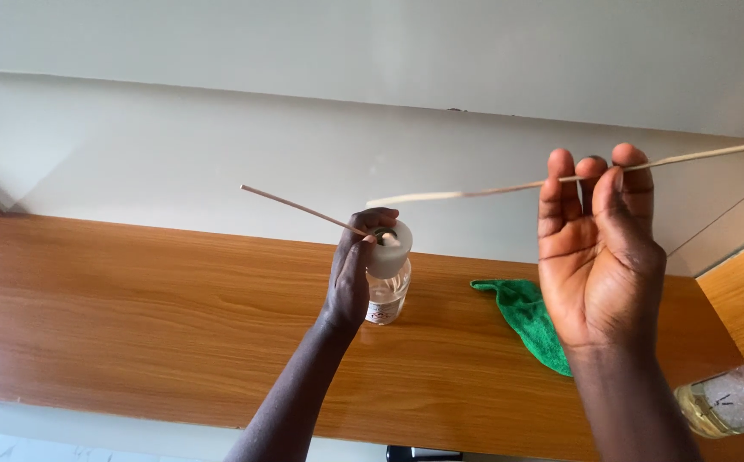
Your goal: Wipe down a glass diffuser bottle and lid, assemble them, insert reeds, and place the unit on a shelf.
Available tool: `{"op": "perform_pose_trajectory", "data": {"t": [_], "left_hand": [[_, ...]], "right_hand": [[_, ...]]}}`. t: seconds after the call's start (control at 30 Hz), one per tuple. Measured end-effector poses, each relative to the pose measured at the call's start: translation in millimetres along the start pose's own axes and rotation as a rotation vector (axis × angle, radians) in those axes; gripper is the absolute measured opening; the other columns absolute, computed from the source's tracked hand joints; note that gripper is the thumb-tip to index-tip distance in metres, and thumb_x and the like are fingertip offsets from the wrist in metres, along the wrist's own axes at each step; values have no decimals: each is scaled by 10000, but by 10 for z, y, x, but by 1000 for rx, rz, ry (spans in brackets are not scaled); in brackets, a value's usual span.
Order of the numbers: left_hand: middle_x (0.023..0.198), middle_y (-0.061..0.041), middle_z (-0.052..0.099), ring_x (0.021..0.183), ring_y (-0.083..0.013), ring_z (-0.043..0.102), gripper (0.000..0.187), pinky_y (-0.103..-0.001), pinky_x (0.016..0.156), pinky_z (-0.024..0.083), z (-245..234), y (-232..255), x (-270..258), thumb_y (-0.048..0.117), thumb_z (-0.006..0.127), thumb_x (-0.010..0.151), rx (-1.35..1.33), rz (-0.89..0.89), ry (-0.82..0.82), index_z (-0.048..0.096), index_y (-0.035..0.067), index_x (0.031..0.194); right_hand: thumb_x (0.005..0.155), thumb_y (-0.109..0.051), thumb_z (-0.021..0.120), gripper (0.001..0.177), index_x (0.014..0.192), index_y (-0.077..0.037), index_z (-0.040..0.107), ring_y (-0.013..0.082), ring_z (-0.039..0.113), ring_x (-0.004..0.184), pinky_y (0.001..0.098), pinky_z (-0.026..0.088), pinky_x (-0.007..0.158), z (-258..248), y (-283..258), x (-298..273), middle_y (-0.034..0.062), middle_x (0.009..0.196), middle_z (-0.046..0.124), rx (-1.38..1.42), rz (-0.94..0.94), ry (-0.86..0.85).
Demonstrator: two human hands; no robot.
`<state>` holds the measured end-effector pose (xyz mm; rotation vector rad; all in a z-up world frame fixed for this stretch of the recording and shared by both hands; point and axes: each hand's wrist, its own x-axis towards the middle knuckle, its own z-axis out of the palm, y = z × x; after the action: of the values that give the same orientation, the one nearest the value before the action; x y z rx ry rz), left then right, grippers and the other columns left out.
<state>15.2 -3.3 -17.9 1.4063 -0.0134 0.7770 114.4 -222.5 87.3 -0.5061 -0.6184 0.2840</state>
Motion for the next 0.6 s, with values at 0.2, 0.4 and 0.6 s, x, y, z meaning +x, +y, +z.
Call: {"op": "perform_pose_trajectory", "data": {"t": [0.2,0.4,0.6], "left_hand": [[1308,-140,618,1203,-276,614,391,-445,1064,494,-31,6,-10,241,374,1001,42,-10,-8,569,45,1278],[1315,-139,612,1211,-270,607,365,-449,1060,489,-38,46,-1,266,370,1034,32,-84,-7,552,57,1273],[1214,-130,614,1186,-264,602,422,-440,1067,489,-88,13,-5,269,348,1041,38,-9,-54,543,59,1350]], "right_hand": [[1124,-87,629,245,1365,-127,606,232,646,1287,353,536,1116,34,-56,-58,47,1187,691,-90,-18,82],[1181,-86,619,175,1353,-117,620,186,616,1188,310,521,1070,-163,-212,-82,40,1155,695,-40,-55,123],[1153,-63,637,203,1349,-110,657,180,622,1150,323,512,1092,-255,-208,-222,53,1137,699,30,-55,208]]}}
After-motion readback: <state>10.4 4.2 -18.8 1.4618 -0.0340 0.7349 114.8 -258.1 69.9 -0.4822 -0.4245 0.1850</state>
